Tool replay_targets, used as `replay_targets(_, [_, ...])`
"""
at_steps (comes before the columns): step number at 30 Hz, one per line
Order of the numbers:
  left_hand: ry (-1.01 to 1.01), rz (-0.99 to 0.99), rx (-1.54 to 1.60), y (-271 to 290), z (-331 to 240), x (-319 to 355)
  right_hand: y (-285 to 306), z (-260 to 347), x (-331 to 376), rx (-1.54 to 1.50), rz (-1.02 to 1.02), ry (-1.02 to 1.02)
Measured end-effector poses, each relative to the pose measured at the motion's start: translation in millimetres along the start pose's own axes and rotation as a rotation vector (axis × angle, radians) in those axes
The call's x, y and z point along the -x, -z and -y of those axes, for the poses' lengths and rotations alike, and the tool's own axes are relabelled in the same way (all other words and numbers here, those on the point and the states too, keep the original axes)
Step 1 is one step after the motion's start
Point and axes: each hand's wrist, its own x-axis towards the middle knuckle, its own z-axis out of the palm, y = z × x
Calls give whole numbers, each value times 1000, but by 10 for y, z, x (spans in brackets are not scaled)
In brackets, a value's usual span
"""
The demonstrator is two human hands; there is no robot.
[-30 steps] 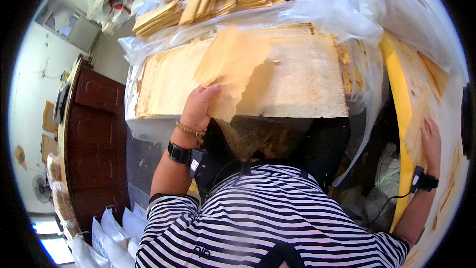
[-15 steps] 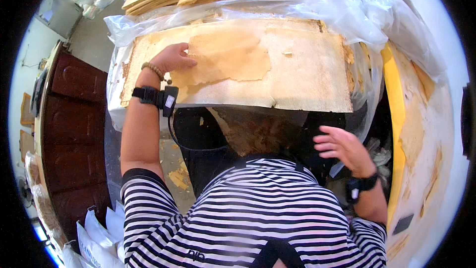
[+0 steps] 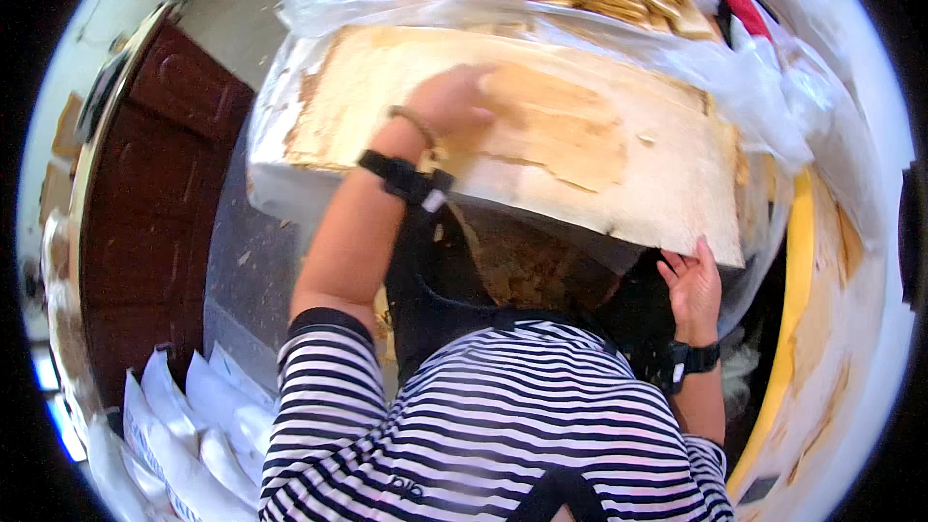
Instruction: Peeling and sorting thin layers of material, possibly food sheets or paper, from a large stack.
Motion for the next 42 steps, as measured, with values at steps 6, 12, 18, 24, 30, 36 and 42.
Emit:
replay_targets(6, [22, -478, -259, 132, -383, 484, -126, -126, -121, 3, -14, -19])
replay_targets(12, [408, -811, -331, 196, 145, 1540, 85, -89, -148, -19, -73, -17])
replay_targets(18, [686, -714, -363, 225, 345, 1879, 69, -21, -217, -82, -55, 150])
replay_targets(24, [893, -889, 359, 130, 305, 1916, -338, -93, -123, 60, -178, 445])
replay_targets(30, [759, -936, 1033, -70, 313, 1914, -796, -115, 118, 706, -12, 956])
replay_targets(36, [702, -849, 1266, -124, 121, 1843, -1628, -328, 190, 1230, 294, 1308])
replay_targets(42, [644, -883, 1229, -106, 53, 1898, -1891, -716, -27, 1491, 401, 1349])
